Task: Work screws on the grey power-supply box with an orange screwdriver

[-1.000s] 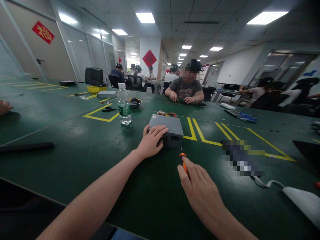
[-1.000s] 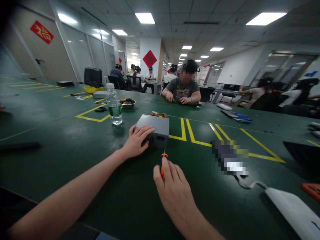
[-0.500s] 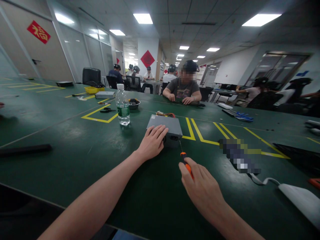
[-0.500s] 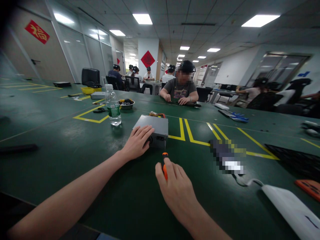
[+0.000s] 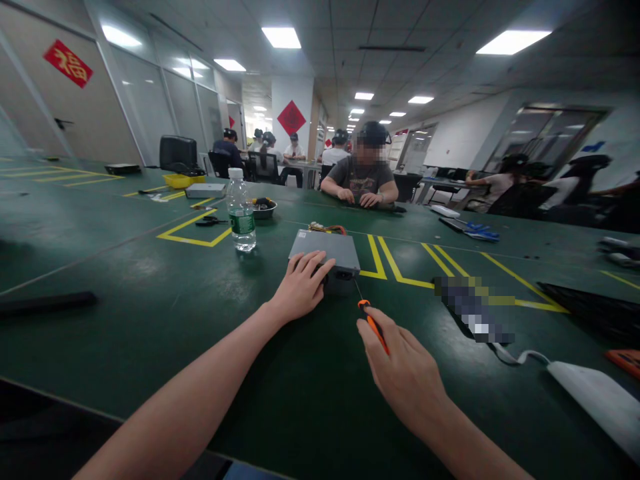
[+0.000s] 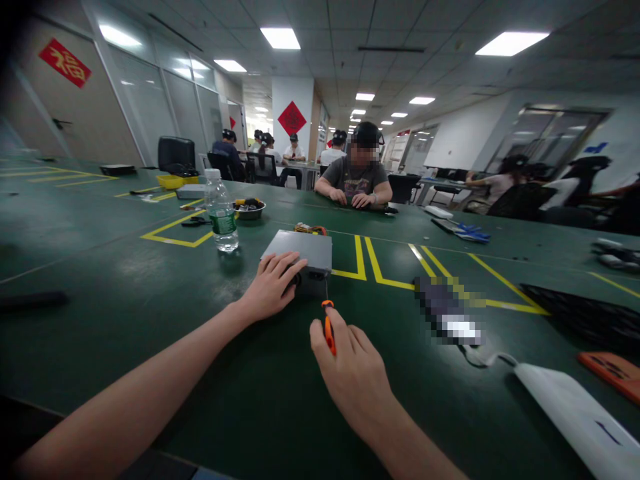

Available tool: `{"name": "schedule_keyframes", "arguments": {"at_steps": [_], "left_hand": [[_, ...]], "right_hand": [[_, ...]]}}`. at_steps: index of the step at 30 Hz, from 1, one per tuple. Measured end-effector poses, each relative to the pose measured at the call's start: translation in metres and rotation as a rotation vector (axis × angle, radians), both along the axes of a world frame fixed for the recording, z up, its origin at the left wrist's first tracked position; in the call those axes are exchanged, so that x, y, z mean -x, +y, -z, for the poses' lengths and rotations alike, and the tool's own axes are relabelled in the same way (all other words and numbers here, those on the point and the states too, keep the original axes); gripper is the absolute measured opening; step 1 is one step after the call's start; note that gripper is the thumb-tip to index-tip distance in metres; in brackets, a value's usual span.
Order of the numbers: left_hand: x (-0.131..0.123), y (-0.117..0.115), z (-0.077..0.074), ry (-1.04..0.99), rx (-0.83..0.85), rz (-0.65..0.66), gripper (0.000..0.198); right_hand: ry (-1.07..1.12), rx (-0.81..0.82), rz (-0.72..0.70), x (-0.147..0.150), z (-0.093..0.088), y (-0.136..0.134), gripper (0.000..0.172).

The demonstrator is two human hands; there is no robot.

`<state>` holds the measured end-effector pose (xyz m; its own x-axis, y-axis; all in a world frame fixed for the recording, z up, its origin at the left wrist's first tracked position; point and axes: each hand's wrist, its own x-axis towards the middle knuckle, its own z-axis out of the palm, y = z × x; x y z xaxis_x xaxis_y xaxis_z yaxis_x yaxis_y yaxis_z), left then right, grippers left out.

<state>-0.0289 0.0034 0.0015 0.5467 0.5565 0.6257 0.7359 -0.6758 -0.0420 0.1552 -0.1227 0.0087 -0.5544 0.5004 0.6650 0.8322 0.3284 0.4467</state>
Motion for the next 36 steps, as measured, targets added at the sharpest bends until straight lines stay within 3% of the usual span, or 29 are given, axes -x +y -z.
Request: {"name": "schedule_keyframes", "arguments": {"at_steps": [11,18,24,31,36], "left_hand": [[0.000,0.000,0.000,0.004,0.018,-0.003,0.053],[-0.002,-0.002,-0.002,-0.017,0.001,0.005,0.051],[-0.004,-0.002,-0.002,-0.042,0.017,0.044,0.050],[-0.012,0.003,0.001,-0.175,0.036,-0.018,0.033],[-0.019,0.005,0.002,-0.244,0.046,-0.067,0.022]], "right_hand": [[0.038,0.022,0.117,-0.002,-0.008,-0.003,0.017],[-0.045,0.018,0.039,0.010,-0.001,-0.006,0.023],[-0.036,0.021,0.180,0.000,-0.008,-0.005,0.018],[-0.067,0.151,0.252,0.002,0.002,0.000,0.018],[0.051,0.225,0.295,0.003,0.003,0.002,0.008]]}}
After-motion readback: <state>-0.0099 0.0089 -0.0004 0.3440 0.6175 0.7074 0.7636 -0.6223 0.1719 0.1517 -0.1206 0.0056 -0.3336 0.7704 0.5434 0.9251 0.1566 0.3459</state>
